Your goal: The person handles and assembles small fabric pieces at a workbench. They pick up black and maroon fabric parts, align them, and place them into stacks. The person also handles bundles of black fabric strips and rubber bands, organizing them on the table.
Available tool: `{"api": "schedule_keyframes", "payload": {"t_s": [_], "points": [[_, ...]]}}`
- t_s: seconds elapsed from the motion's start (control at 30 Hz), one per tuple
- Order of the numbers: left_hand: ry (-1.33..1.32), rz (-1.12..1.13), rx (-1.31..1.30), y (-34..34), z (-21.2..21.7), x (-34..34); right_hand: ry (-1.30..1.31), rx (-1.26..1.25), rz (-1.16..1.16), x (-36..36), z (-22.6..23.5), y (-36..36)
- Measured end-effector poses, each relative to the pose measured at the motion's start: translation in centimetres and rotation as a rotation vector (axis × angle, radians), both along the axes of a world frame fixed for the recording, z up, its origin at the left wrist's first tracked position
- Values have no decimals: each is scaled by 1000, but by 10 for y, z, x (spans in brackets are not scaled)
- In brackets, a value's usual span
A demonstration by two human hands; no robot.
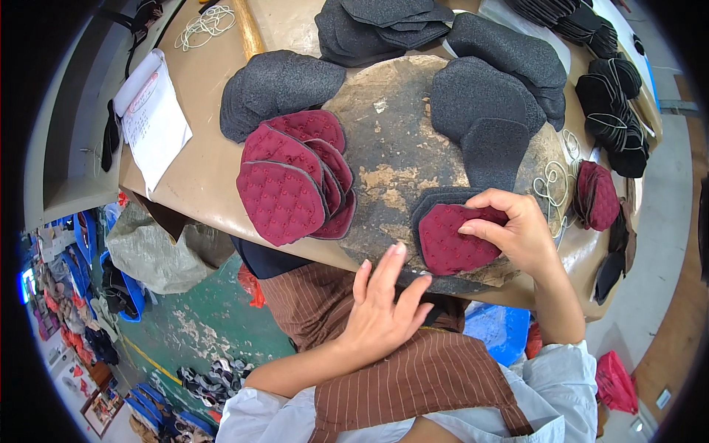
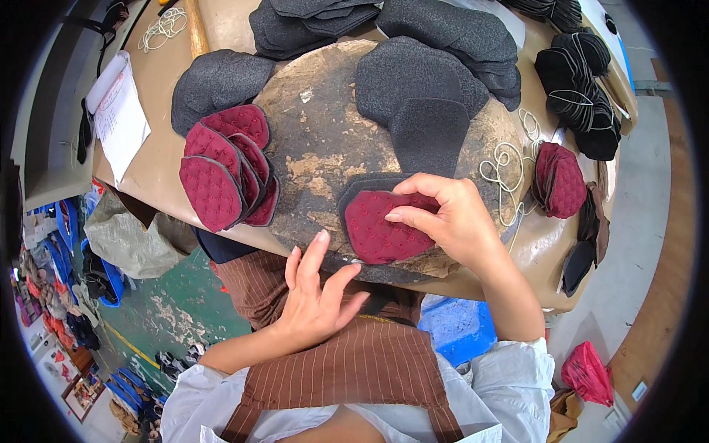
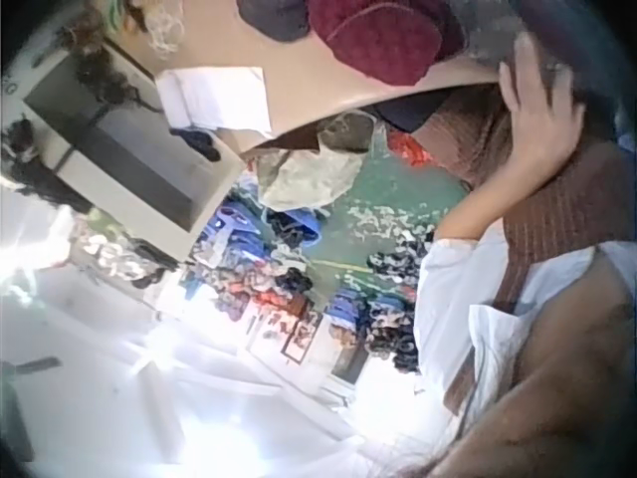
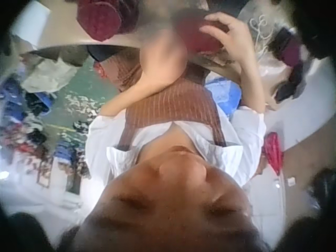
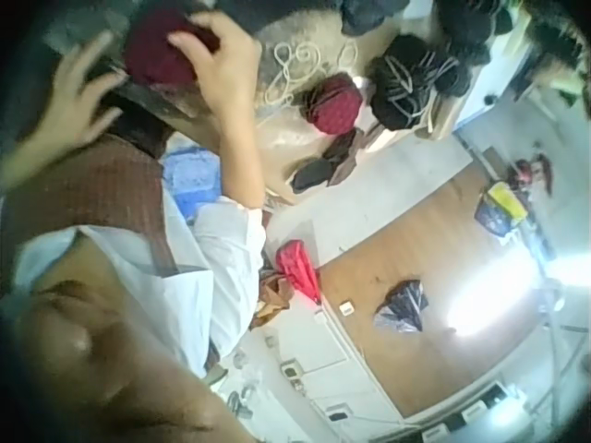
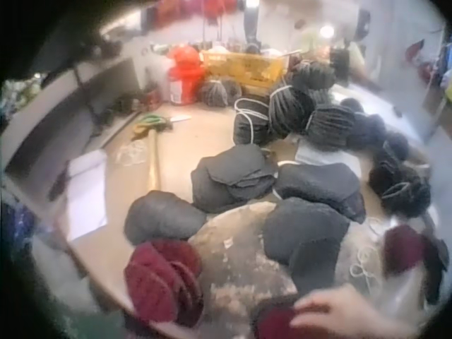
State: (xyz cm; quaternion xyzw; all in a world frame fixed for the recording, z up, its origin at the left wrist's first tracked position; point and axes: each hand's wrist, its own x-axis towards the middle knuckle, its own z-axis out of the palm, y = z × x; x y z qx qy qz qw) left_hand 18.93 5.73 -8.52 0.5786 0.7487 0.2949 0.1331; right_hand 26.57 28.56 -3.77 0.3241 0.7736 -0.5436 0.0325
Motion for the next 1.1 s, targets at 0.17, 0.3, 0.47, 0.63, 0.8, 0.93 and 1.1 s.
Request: {"api": "schedule_keyframes", "payload": {"t_s": [0.17,0.3,0.47,0.63,0.8,0.93,1.1], "points": [[70,-88,24,21,6,5,18,-27,-19,0,0,1],[100,-75,-4,27,1,9,3,27,9,-2,1,2],[352,-73,-161,35,0,13,-41,163,7,-4,1,0],[4,-100,-336,60,38,-10,-313,349,247,-14,23,21],[-121,36,75,49,32,-25,103,366,205,19,26,10],[-716,154,325,45,38,-18,381,191,14,44,29,-13],[-627,608,529,30,58,-86,165,705,-530,104,30,52]]}}
